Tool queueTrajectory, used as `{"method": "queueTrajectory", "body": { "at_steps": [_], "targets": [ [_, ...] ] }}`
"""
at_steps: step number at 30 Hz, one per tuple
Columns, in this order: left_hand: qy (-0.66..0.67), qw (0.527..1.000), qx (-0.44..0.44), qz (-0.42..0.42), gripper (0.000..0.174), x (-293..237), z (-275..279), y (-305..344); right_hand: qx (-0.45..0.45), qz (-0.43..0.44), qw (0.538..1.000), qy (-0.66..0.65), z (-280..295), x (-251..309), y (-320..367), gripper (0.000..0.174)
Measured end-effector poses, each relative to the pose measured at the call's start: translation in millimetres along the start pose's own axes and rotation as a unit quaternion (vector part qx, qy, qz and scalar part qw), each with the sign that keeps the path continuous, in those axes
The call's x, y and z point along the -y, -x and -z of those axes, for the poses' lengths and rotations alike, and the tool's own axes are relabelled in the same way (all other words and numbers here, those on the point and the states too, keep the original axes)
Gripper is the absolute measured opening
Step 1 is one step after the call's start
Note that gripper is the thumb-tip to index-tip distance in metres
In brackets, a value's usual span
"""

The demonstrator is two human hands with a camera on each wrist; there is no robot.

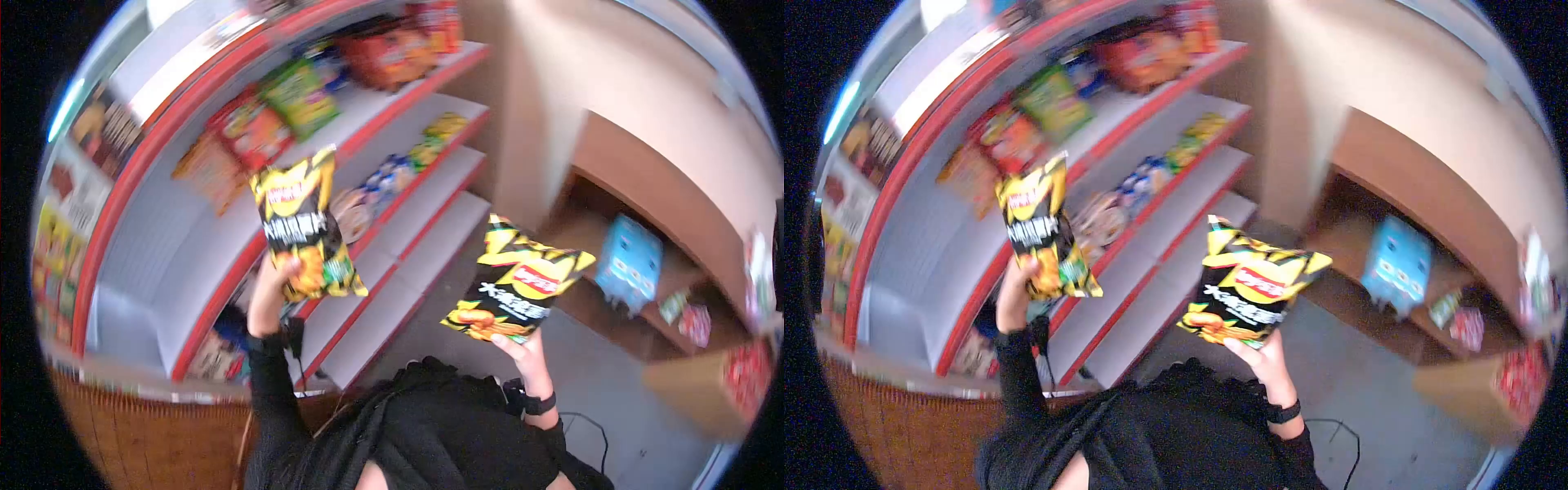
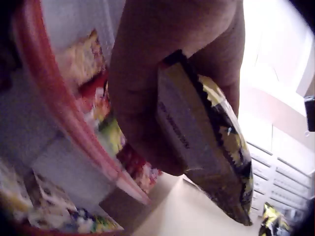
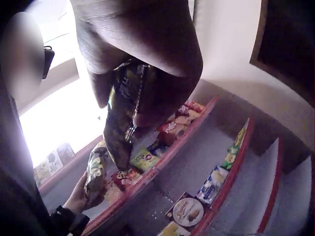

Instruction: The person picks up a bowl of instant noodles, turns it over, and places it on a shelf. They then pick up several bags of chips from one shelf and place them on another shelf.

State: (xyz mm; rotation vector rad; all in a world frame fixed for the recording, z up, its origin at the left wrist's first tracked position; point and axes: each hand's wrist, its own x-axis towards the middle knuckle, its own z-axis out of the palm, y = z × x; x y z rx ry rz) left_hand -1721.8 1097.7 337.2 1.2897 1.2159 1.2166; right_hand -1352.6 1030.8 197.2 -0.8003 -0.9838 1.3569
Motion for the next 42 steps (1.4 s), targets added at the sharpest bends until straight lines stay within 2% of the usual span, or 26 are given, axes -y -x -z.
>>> {"method": "queueTrajectory", "body": {
  "at_steps": [1,3,4,5,7,8,9,11,12,14,15,17,21,22,25,26,27,28,29,30,33,35,36,38,39,42],
  "targets": [
    [0.034,0.999,0.026,-0.026,0.051,20,-14,-8,-0.004,0.014,1.0,-0.001,-7,-2,1,0.051],
    [0.04,0.996,0.076,0.036,0.051,66,-28,-42,-0.027,0.027,0.999,0.03,-1,-4,8,0.05],
    [0.054,0.993,0.1,0.036,0.05,89,-39,-49,-0.043,0.042,0.997,0.037,-2,-1,18,0.048],
    [0.068,0.99,0.121,0.034,0.049,88,-66,-45,-0.055,0.056,0.996,0.039,0,3,32,0.051],
    [0.103,0.967,0.227,0.041,0.048,84,-97,-37,-0.13,0.093,0.987,0.026,-10,-2,64,0.053],
    [0.124,0.963,0.226,0.074,0.047,90,-66,-73,-0.143,0.058,0.986,0.062,-45,6,29,0.055],
    [0.133,0.952,0.262,0.091,0.048,105,-68,-87,-0.167,0.049,0.982,0.07,-49,-2,30,0.057],
    [0.141,0.925,0.344,0.073,0.047,112,-71,-97,-0.231,0.063,0.967,0.086,-77,-3,53,0.059],
    [0.151,0.917,0.355,0.098,0.047,103,-80,-96,-0.261,0.079,0.959,0.082,-95,0,57,0.06],
    [0.12,0.887,0.431,0.117,0.049,93,-82,-108,-0.322,0.102,0.938,0.08,-130,4,64,0.061],
    [0.149,0.874,0.437,0.154,0.049,111,-95,-141,-0.338,0.089,0.933,0.089,-128,-10,28,0.061],
    [0.113,0.839,0.508,0.162,0.046,94,-95,-152,-0.44,0.146,0.885,0.035,-166,-19,27,0.062],
    [0.041,0.726,0.65,0.223,0.037,104,-121,-190,-0.587,0.168,0.792,-0.021,-227,-54,17,0.06],
    [0.042,0.722,0.657,0.213,0.039,157,-142,-219,-0.588,0.176,0.789,-0.022,-189,-98,-8,0.059],
    [0.023,0.654,0.733,0.183,0.04,153,-178,-230,-0.645,0.214,0.733,0.009,-199,-105,-25,0.055],
    [0.045,0.652,0.735,0.181,0.036,142,-184,-222,-0.661,0.217,0.718,0.011,-208,-97,-28,0.052],
    [0.02,0.628,0.76,0.164,0.031,134,-186,-225,-0.664,0.222,0.714,0.006,-212,-91,-29,0.052],
    [0.002,0.635,0.758,0.15,0.023,129,-185,-221,-0.665,0.225,0.712,0.021,-216,-93,-27,0.051],
    [-0.002,0.645,0.753,0.13,0.017,158,-182,-221,-0.659,0.23,0.714,0.048,-205,-126,-30,0.05],
    [0.022,0.634,0.762,0.132,0.017,180,-186,-225,-0.675,0.242,0.692,0.084,-203,-134,-32,0.048],
    [0.071,0.63,0.756,0.162,0.023,187,-192,-225,-0.668,0.283,0.682,0.091,-203,-127,-39,0.048],
    [0.106,0.591,0.781,0.172,0.027,215,-209,-237,-0.654,0.289,0.692,0.1,-197,-131,-36,0.051],
    [0.108,0.576,0.791,0.176,0.029,235,-223,-236,-0.66,0.29,0.681,0.129,-194,-129,-33,0.052],
    [0.103,0.563,0.798,0.188,0.036,232,-233,-229,-0.672,0.28,0.667,0.159,-197,-120,-33,0.055],
    [0.099,0.562,0.799,0.189,0.036,220,-234,-222,-0.69,0.239,0.648,0.214,-196,-118,-27,0.056],
    [0.022,0.522,0.828,0.205,0.039,194,-274,-184,-0.695,0.244,0.65,0.188,-164,-119,3,0.055]
  ]
}}
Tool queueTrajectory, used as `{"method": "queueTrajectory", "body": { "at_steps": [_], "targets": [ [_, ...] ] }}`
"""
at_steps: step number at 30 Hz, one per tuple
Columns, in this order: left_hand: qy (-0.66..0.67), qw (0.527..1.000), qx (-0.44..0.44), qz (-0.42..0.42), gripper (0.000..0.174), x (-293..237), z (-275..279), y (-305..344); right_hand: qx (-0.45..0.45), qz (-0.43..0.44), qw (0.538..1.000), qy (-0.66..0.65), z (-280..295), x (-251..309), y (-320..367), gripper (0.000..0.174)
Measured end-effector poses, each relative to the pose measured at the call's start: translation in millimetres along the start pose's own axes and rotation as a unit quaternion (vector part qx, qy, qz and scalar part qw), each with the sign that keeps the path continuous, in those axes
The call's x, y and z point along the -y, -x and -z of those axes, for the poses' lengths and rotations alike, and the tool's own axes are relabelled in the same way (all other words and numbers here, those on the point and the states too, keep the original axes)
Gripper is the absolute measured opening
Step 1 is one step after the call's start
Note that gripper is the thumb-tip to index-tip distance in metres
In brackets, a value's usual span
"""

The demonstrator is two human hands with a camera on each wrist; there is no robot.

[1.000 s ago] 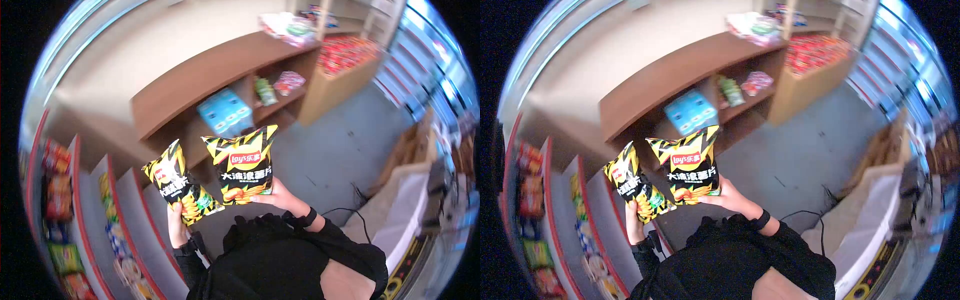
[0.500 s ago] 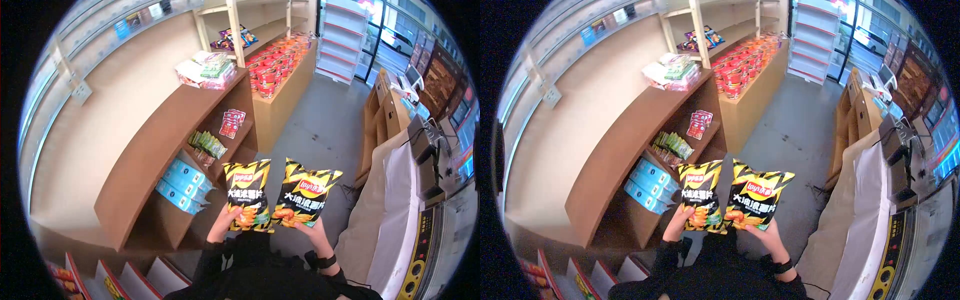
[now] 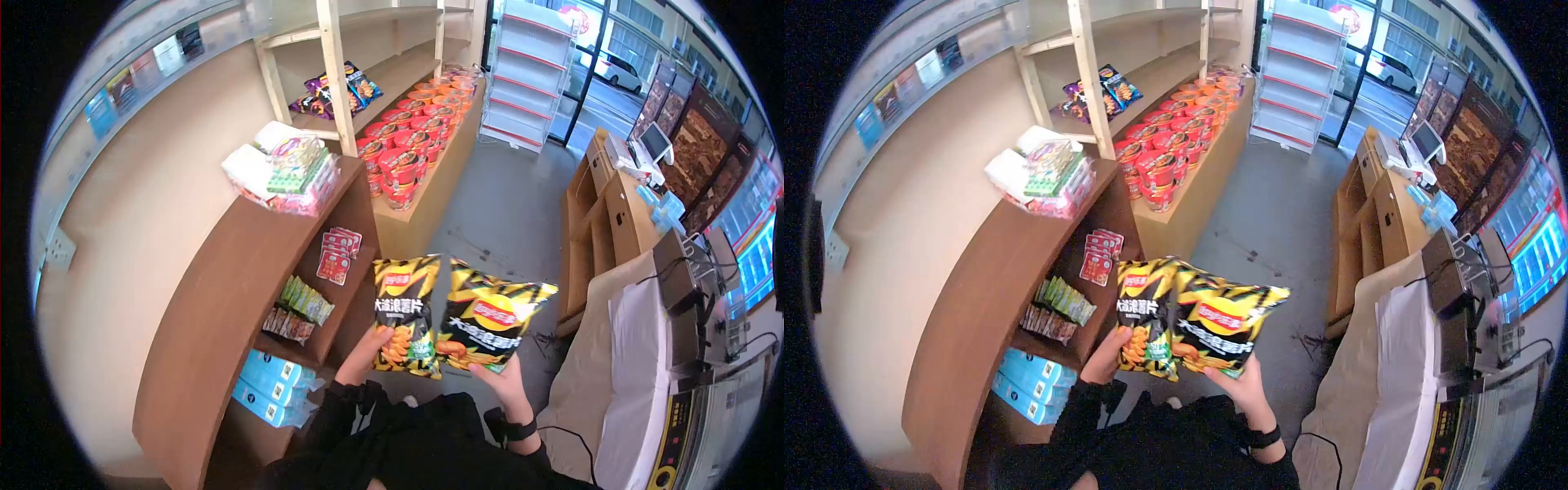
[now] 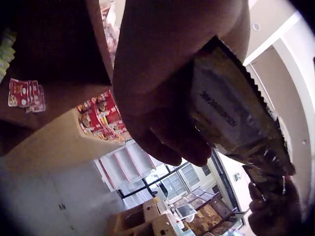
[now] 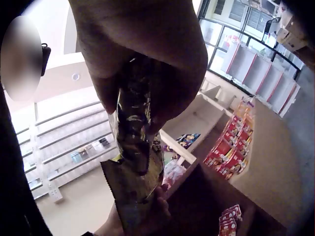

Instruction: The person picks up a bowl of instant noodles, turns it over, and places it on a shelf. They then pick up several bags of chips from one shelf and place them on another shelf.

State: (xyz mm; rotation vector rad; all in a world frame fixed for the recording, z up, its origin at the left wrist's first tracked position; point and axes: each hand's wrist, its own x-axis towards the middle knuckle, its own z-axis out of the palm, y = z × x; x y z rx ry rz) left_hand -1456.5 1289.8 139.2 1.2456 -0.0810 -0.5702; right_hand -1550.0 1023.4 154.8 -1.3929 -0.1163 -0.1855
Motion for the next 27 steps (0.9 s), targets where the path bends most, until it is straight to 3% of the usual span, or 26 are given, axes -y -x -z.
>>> {"method": "queueTrajectory", "body": {
  "at_steps": [1,2,5,8,12,18,19,20,25,27],
  "targets": [
    [0.001,0.999,0.0,-0.044,0.029,3,9,-24,-0.028,0.003,0.999,-0.041,-10,-14,-19,0.054],
    [-0.012,0.999,0.014,-0.044,0.031,11,3,-45,-0.051,0.006,0.994,-0.099,0,-31,-29,0.053],
    [-0.022,0.998,0.062,0.002,0.037,16,3,-101,-0.11,-0.035,0.992,-0.044,28,-66,-57,0.053],
    [-0.005,0.997,0.069,0.042,0.035,-1,-26,-139,-0.126,-0.065,0.989,-0.036,54,-41,-96,0.052],
    [-0.052,0.994,0.097,0.018,0.034,-21,-47,-209,-0.122,-0.015,0.991,-0.05,99,-38,-166,0.05],
    [-0.03,0.998,0.028,-0.056,0.03,-77,-99,-301,-0.068,0.014,0.995,-0.075,160,-25,-294,0.049],
    [-0.033,0.996,-0.002,-0.078,0.031,-83,-100,-312,-0.05,0.003,0.996,-0.075,168,-26,-315,0.049],
    [-0.038,0.999,-0.005,-0.036,0.049,-80,-88,-327,-0.031,-0.013,0.997,-0.075,173,-29,-334,0.049],
    [0.032,0.996,-0.068,-0.037,0.044,-110,-76,-348,0.033,-0.037,0.995,-0.087,167,-44,-417,0.048],
    [-0.01,0.989,-0.134,-0.068,0.04,-120,-62,-355,0.065,-0.042,0.992,-0.098,155,-48,-452,0.051]
  ]
}}
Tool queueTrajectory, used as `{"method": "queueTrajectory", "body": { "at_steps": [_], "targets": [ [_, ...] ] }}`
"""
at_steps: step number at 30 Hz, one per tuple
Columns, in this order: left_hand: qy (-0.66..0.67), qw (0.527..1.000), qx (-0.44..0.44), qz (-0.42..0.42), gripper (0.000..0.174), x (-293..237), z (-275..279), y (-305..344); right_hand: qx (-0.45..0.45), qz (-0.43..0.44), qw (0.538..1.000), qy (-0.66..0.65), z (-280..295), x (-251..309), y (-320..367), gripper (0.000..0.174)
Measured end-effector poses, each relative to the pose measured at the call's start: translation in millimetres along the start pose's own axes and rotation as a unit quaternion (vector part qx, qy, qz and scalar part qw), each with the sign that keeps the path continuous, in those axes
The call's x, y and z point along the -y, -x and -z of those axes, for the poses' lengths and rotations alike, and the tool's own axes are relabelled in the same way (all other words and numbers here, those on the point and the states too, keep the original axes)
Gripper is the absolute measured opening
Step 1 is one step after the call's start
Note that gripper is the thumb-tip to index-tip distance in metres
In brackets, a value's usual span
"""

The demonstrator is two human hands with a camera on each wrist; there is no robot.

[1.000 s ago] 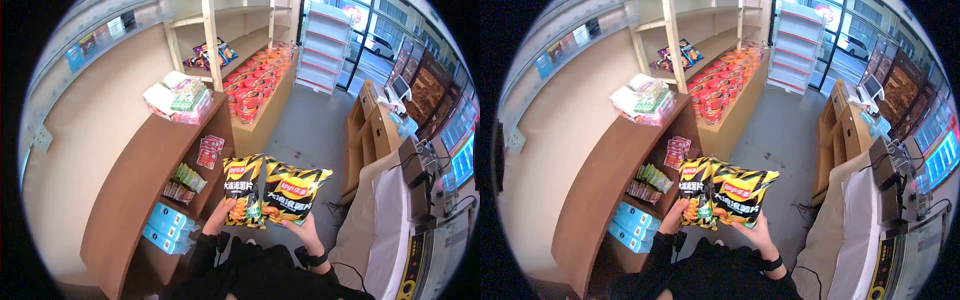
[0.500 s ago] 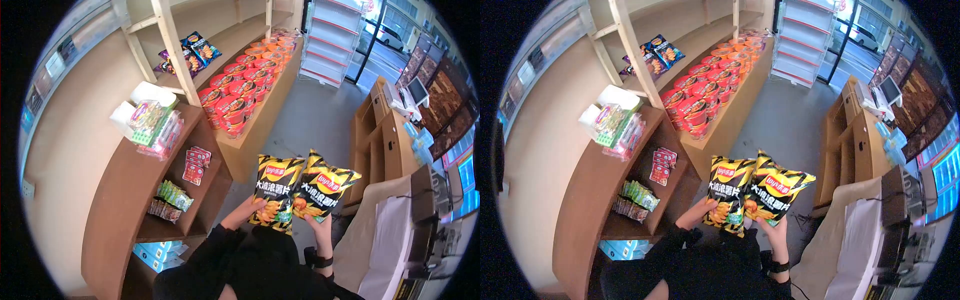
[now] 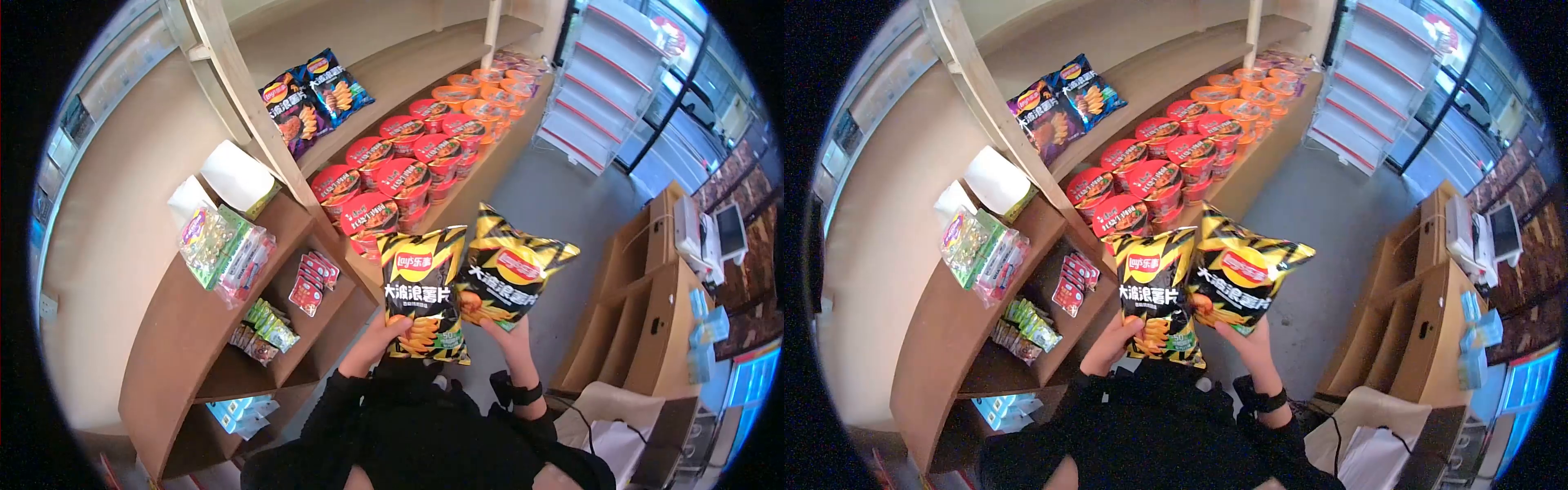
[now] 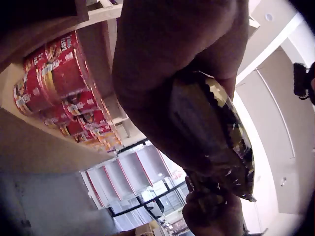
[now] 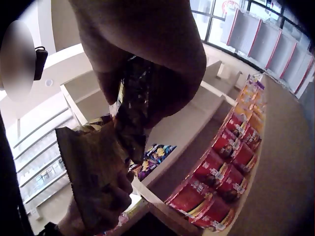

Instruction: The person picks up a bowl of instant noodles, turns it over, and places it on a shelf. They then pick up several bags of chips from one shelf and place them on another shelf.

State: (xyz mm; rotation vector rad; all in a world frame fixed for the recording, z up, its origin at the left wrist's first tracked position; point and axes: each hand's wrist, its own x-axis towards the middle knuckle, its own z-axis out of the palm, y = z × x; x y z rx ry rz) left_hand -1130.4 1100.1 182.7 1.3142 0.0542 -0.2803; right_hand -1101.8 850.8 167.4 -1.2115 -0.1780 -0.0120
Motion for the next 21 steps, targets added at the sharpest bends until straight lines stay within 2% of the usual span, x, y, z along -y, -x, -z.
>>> {"method": "queueTrajectory", "body": {
  "at_steps": [1,5,10,12,14,16,17,19,21],
  "targets": [
    [-0.002,1.0,0.001,-0.014,0.039,0,8,-8,0.012,0.003,1.0,0.003,-1,-11,-17,0.053],
    [-0.008,0.997,-0.013,-0.075,0.054,-34,18,-36,0.039,0.003,0.999,-0.007,-17,-18,-80,0.057],
    [-0.019,0.995,-0.051,-0.079,0.062,-59,37,-76,0.044,-0.01,0.999,-0.007,-37,2,-152,0.063],
    [-0.006,0.986,-0.06,-0.155,0.063,-61,43,-100,0.093,0.083,0.992,0.014,-41,6,-185,0.066],
    [0.0,0.994,-0.051,-0.091,0.066,-72,46,-113,0.083,0.082,0.991,0.064,-36,3,-210,0.065],
    [-0.048,0.986,-0.06,-0.145,0.068,-80,47,-120,0.091,0.068,0.991,0.073,-36,4,-239,0.065],
    [-0.023,0.99,-0.071,-0.122,0.07,-86,46,-116,0.104,0.065,0.991,0.046,-40,9,-257,0.064],
    [-0.013,0.984,-0.09,-0.15,0.07,-89,50,-112,0.119,0.073,0.987,0.079,-43,19,-300,0.06],
    [0.005,0.971,-0.154,-0.184,0.068,-88,45,-108,0.138,0.08,0.984,0.083,-57,35,-346,0.055]
  ]
}}
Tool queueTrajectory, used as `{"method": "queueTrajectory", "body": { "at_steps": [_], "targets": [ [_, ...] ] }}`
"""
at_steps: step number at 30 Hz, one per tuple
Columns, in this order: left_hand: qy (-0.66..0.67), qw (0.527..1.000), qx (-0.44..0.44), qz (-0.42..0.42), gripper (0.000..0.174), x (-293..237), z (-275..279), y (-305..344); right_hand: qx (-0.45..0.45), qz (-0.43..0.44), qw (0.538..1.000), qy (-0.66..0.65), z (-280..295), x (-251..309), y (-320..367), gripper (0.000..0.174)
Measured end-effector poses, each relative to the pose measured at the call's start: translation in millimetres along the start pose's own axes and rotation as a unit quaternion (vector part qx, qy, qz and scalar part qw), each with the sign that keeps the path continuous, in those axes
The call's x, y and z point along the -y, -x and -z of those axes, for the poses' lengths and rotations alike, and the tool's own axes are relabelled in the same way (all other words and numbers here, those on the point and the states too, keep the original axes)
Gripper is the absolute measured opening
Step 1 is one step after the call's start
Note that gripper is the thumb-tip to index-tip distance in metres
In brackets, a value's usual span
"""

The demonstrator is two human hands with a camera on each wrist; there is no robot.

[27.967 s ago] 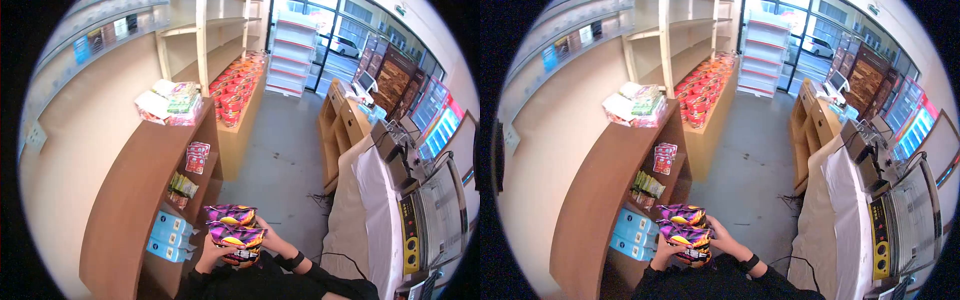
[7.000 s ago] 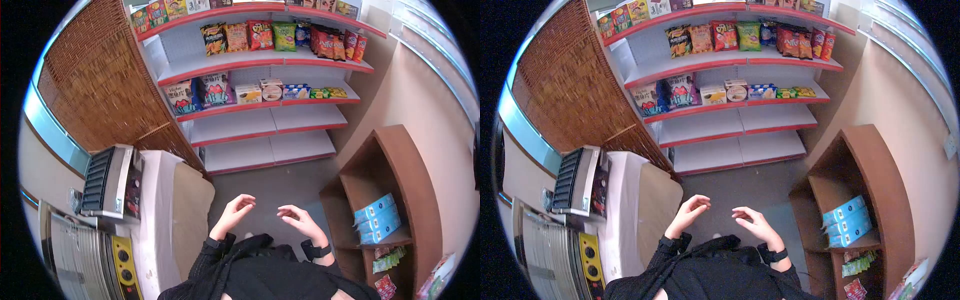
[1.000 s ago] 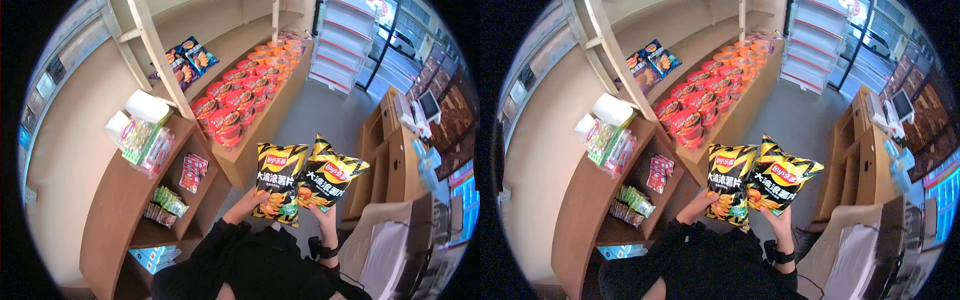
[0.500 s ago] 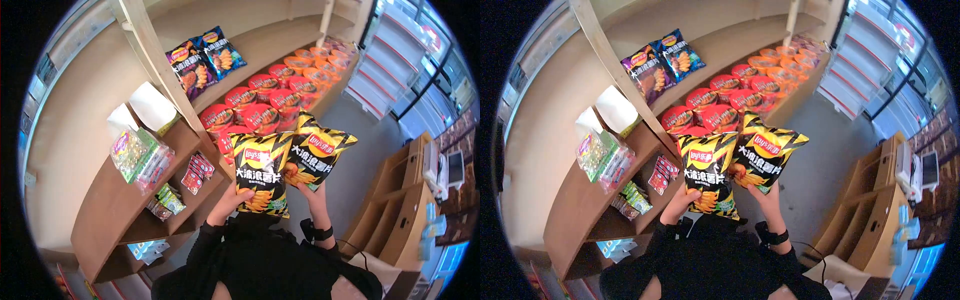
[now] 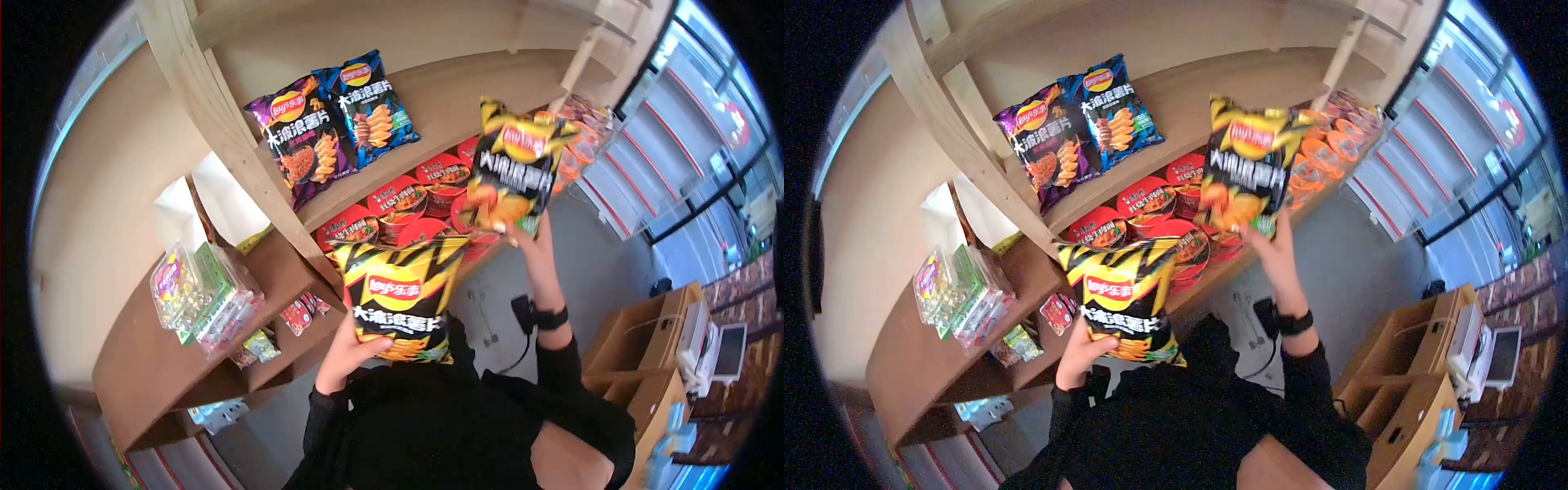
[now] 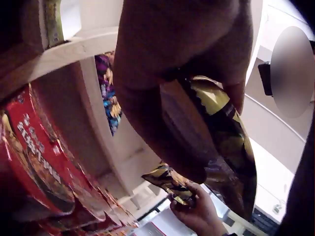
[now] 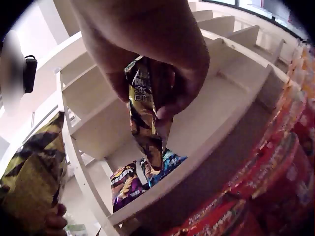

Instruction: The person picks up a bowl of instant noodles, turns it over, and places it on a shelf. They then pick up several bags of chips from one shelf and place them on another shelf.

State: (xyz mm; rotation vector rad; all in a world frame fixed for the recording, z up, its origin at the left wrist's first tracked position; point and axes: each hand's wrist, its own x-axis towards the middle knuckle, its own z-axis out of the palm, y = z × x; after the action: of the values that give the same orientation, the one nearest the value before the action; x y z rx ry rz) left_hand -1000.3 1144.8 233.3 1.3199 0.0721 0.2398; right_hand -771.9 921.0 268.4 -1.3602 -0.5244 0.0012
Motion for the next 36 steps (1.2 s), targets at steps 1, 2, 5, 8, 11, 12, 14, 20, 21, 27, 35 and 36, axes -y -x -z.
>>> {"method": "queueTrajectory", "body": {
  "at_steps": [1,2,5,8,11,12,14,20,21,27,35,36],
  "targets": [
    [-0.004,0.999,-0.031,0.021,0.066,8,6,4,0.009,0.013,1.0,-0.003,0,1,-27,0.052],
    [0.01,0.997,-0.069,0.012,0.065,12,5,6,0.021,0.045,0.998,0.024,0,-2,-56,0.05],
    [0.045,0.982,-0.18,-0.029,0.062,29,1,4,0.08,0.099,0.992,0.009,-16,-3,-137,0.046],
    [0.052,0.966,-0.25,-0.044,0.06,34,-19,-9,0.137,0.021,0.99,0.03,-23,-20,-205,0.06],
    [0.027,0.968,-0.242,-0.067,0.059,34,-45,-34,0.163,0.016,0.986,-0.007,-28,-59,-258,0.057],
    [0.021,0.966,-0.249,-0.07,0.058,34,-55,-44,0.179,-0.002,0.983,-0.029,-31,-62,-264,0.058],
    [0.013,0.968,-0.246,-0.052,0.058,38,-71,-63,0.193,-0.025,0.979,-0.055,-34,-67,-274,0.059],
    [-0.011,0.961,-0.275,-0.017,0.057,58,-121,-101,0.214,0.109,0.968,0.078,-20,-104,-302,0.064],
    [-0.026,0.957,-0.289,-0.006,0.057,64,-124,-104,0.167,0.191,0.957,0.14,-19,-104,-305,0.066],
    [-0.007,0.943,-0.332,-0.036,0.063,68,-151,-119,0.146,0.311,0.931,0.121,-22,-106,-311,0.058],
    [-0.025,0.932,-0.361,-0.034,0.063,76,-172,-121,0.082,0.277,0.943,0.167,-37,-110,-305,0.045],
    [-0.029,0.93,-0.363,-0.039,0.062,79,-174,-122,0.068,0.295,0.931,0.202,-37,-109,-305,0.045]
  ]
}}
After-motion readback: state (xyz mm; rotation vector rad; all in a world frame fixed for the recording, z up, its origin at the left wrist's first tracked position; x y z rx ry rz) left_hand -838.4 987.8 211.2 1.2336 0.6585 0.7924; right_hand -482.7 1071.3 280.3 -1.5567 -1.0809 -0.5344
